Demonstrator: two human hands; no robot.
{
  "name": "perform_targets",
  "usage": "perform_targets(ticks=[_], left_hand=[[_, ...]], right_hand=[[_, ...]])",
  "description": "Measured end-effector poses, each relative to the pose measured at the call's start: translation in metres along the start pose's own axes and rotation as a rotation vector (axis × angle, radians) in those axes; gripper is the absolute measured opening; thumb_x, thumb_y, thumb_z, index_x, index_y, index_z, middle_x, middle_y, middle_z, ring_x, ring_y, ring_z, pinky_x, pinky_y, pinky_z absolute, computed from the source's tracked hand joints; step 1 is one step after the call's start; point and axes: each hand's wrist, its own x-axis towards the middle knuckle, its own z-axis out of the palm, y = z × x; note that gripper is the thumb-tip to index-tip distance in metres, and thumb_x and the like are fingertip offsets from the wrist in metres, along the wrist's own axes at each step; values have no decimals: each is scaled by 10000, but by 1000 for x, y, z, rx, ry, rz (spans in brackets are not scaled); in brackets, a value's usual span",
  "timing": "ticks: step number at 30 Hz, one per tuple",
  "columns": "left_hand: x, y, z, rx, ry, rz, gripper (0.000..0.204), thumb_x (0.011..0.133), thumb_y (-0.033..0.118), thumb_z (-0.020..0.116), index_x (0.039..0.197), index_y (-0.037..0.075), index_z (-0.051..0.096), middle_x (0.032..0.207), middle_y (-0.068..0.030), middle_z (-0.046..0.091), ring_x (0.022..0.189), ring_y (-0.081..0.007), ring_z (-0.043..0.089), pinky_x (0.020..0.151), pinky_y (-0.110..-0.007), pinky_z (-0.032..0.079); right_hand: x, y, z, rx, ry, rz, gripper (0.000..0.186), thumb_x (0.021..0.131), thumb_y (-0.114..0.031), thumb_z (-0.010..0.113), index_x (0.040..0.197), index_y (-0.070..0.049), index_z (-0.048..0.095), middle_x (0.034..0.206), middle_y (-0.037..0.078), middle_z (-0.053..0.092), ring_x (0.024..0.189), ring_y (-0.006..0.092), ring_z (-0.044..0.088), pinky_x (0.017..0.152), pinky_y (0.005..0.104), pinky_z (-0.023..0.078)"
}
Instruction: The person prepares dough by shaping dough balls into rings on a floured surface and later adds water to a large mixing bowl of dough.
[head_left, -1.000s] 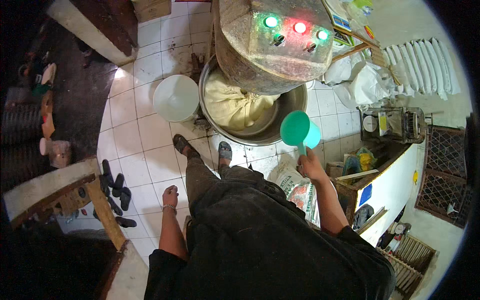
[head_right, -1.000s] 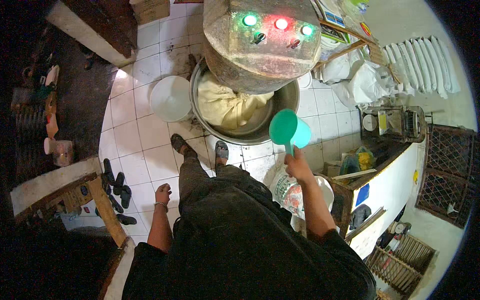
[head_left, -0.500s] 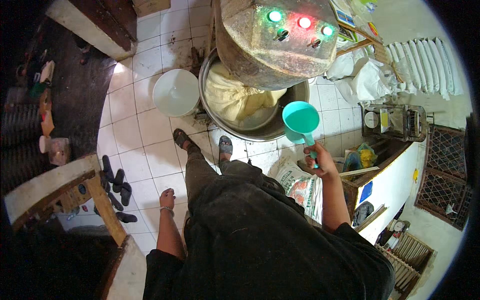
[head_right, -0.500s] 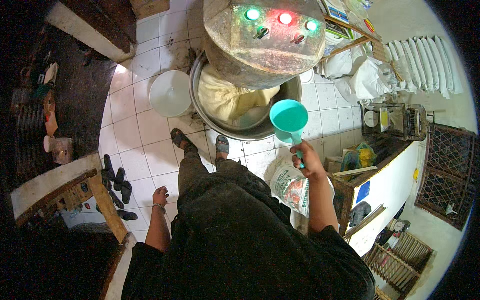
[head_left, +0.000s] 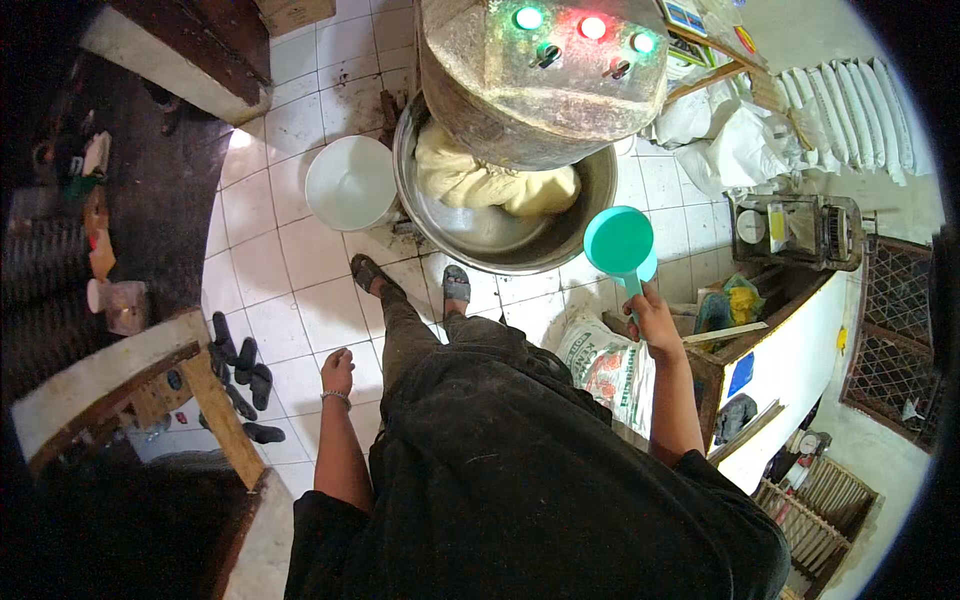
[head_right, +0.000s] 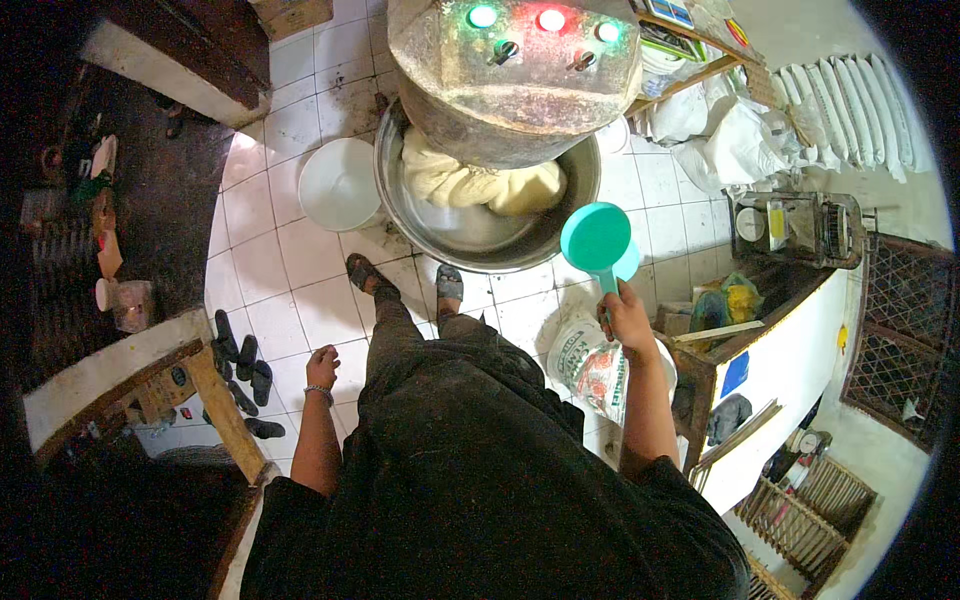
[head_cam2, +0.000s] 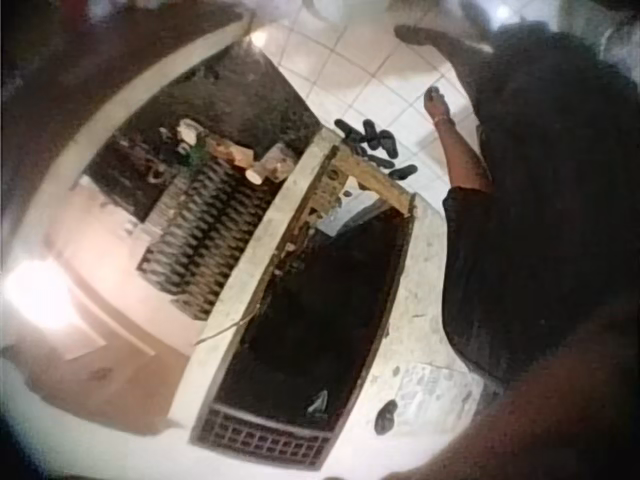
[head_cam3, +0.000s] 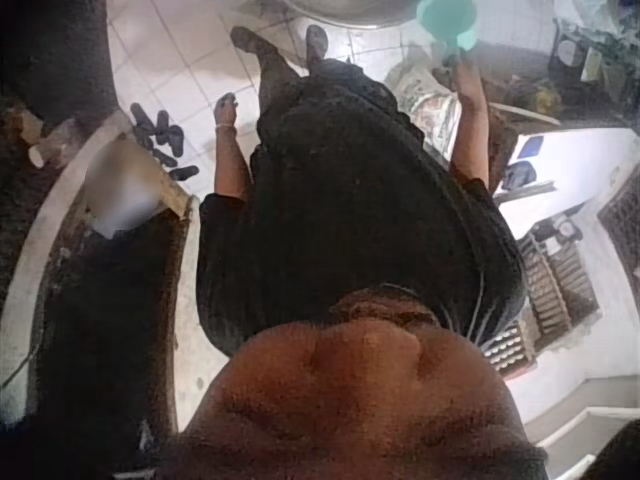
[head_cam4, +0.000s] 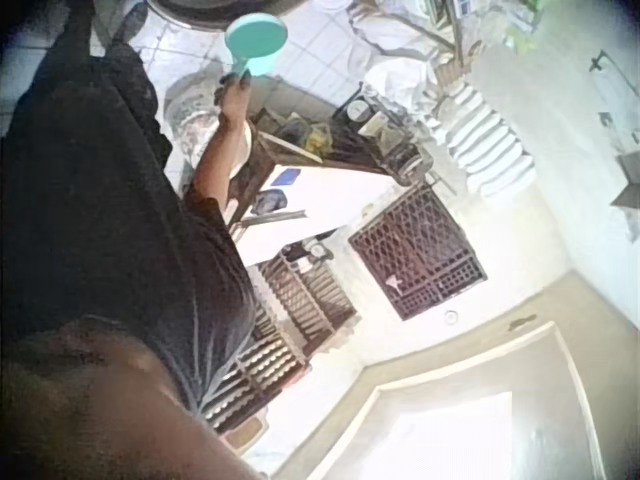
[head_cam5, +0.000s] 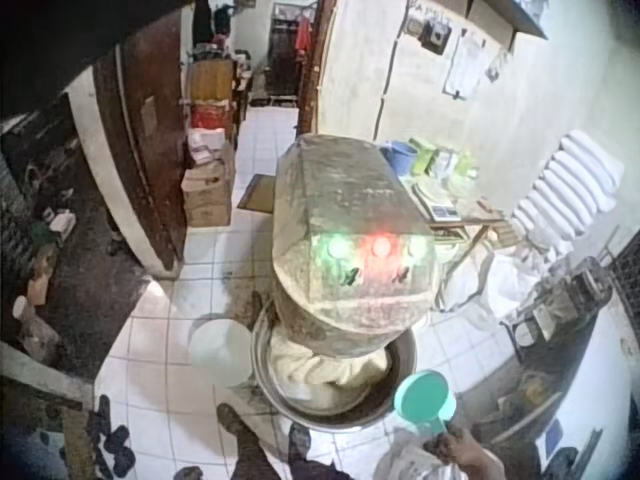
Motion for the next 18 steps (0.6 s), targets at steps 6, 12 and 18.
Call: perform_targets(ticks=[6, 12, 18], left_hand=[[0, -22, -8, -7, 50, -23, 362, 938, 315, 663, 1195, 61, 634, 987, -50, 698, 792, -144, 667, 468, -242, 431], [-20, -43, -6, 16, 43, -137, 408, 947, 262, 649, 1209, -48, 606, 1018, -136, 681, 875, -208, 670, 790, -337, 583], [-20, -49, -13, -5, 58, -155, 394, 946, 246, 650, 1208, -45, 610, 1015, -135, 685, 875, -204, 670, 783, -328, 580]], right_hand=[[9, -7, -1, -76, 21, 14, 416, 950, -144, 474, 1346, -15, 484, 772, 53, 566, 451, 89, 456, 399, 270, 352], [13, 0, -2, -55, 54, -3, 437, 946, -140, 487, 1366, -21, 473, 768, 49, 562, 445, 82, 446, 401, 264, 348], [7, -3, 2, -14, 4, -18, 472, 937, -142, 496, 1385, -1, 445, 752, 49, 555, 440, 84, 445, 399, 264, 347]])
